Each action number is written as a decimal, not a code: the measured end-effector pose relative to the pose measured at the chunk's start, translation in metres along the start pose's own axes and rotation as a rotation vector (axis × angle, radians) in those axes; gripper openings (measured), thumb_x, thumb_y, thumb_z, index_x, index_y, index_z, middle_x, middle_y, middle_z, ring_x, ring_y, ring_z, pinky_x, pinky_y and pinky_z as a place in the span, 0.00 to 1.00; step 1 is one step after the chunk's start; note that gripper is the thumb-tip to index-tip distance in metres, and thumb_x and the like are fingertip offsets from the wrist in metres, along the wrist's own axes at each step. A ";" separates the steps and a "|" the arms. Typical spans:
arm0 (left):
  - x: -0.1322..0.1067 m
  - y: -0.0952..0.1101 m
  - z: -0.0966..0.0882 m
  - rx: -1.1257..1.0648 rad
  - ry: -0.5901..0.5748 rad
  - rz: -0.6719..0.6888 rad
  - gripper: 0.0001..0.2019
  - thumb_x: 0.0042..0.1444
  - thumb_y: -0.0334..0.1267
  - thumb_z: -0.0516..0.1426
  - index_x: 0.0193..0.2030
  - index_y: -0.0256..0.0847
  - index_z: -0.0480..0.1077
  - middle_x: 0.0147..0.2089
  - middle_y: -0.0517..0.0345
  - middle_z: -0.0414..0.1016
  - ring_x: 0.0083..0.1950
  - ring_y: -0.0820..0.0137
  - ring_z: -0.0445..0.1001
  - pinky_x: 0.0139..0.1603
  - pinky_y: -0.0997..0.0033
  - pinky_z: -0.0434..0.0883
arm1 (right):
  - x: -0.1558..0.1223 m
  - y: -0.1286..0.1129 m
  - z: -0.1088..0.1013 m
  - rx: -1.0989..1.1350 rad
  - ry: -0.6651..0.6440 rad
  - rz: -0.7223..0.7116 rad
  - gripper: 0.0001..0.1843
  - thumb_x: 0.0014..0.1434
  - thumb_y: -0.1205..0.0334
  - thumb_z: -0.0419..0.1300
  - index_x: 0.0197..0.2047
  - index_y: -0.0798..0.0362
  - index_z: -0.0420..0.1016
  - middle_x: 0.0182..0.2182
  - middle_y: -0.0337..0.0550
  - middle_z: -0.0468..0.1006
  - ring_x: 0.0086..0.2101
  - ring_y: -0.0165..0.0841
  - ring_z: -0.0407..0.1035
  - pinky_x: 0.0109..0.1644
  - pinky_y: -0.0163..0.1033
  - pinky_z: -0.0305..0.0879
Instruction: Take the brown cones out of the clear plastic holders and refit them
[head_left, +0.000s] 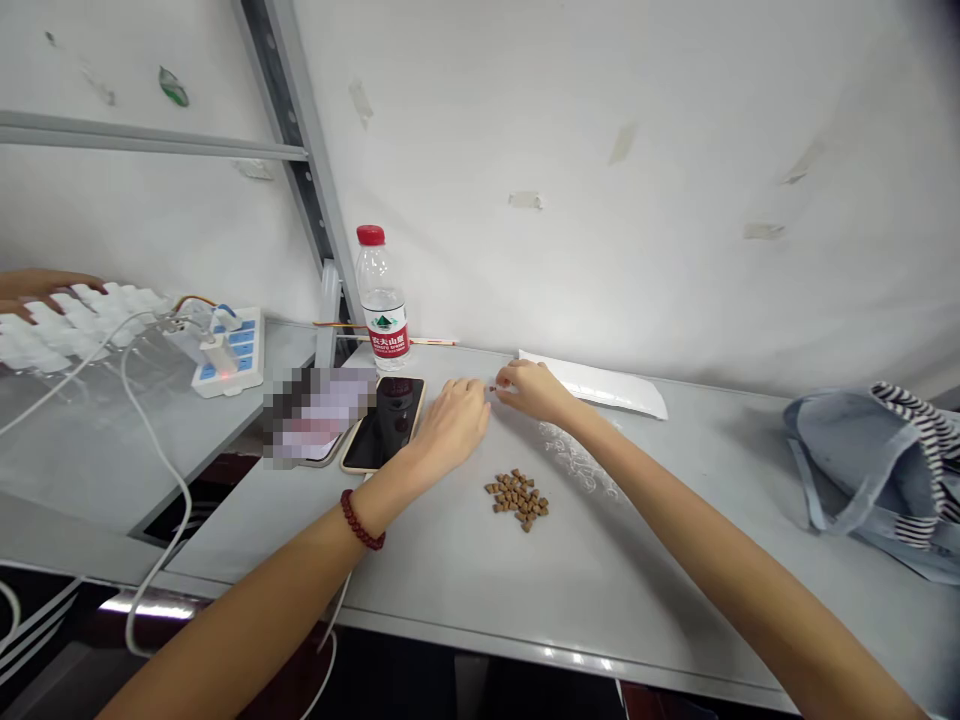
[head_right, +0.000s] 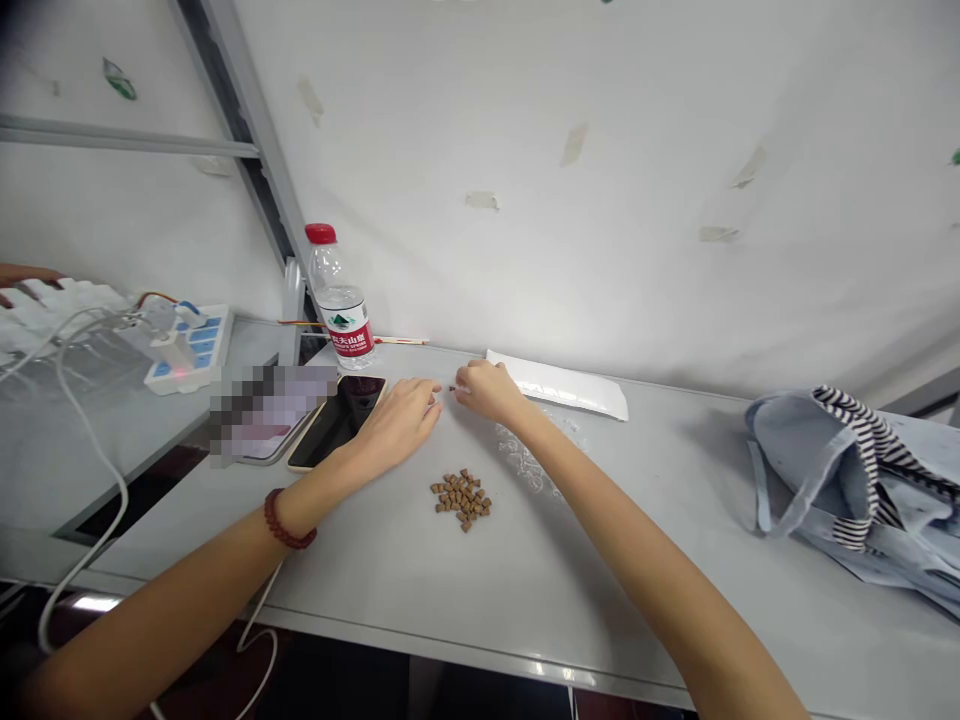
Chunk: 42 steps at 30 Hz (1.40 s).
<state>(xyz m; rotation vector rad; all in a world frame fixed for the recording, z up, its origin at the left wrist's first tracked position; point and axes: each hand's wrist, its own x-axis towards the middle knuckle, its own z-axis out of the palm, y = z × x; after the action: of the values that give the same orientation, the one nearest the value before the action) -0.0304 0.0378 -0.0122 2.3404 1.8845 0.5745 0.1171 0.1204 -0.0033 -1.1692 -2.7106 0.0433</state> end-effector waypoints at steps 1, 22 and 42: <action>0.000 0.001 0.000 -0.003 0.004 -0.008 0.14 0.64 0.36 0.47 0.50 0.31 0.66 0.48 0.41 0.72 0.53 0.54 0.68 0.49 0.58 0.67 | -0.008 -0.004 -0.003 0.009 0.012 -0.024 0.07 0.59 0.67 0.57 0.39 0.56 0.75 0.39 0.51 0.78 0.41 0.39 0.71 0.44 0.42 0.61; -0.014 0.031 -0.009 -0.554 -0.359 0.111 0.20 0.61 0.43 0.46 0.19 0.39 0.47 0.20 0.65 0.46 0.23 0.76 0.48 0.25 0.71 0.48 | -0.118 0.000 -0.007 -0.173 0.385 -0.200 0.12 0.63 0.71 0.49 0.35 0.52 0.71 0.29 0.46 0.75 0.32 0.38 0.65 0.45 0.48 0.55; -0.014 0.013 -0.002 -0.404 -0.420 0.166 0.21 0.62 0.50 0.44 0.23 0.39 0.58 0.23 0.62 0.60 0.27 0.73 0.58 0.28 0.72 0.53 | -0.117 0.034 -0.009 0.140 0.084 0.048 0.09 0.62 0.65 0.55 0.42 0.53 0.76 0.38 0.49 0.77 0.40 0.40 0.69 0.45 0.46 0.64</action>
<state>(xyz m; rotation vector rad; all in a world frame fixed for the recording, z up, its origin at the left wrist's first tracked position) -0.0211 0.0213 -0.0096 2.1478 1.2691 0.3891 0.2217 0.0584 -0.0167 -1.1684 -2.5608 0.1834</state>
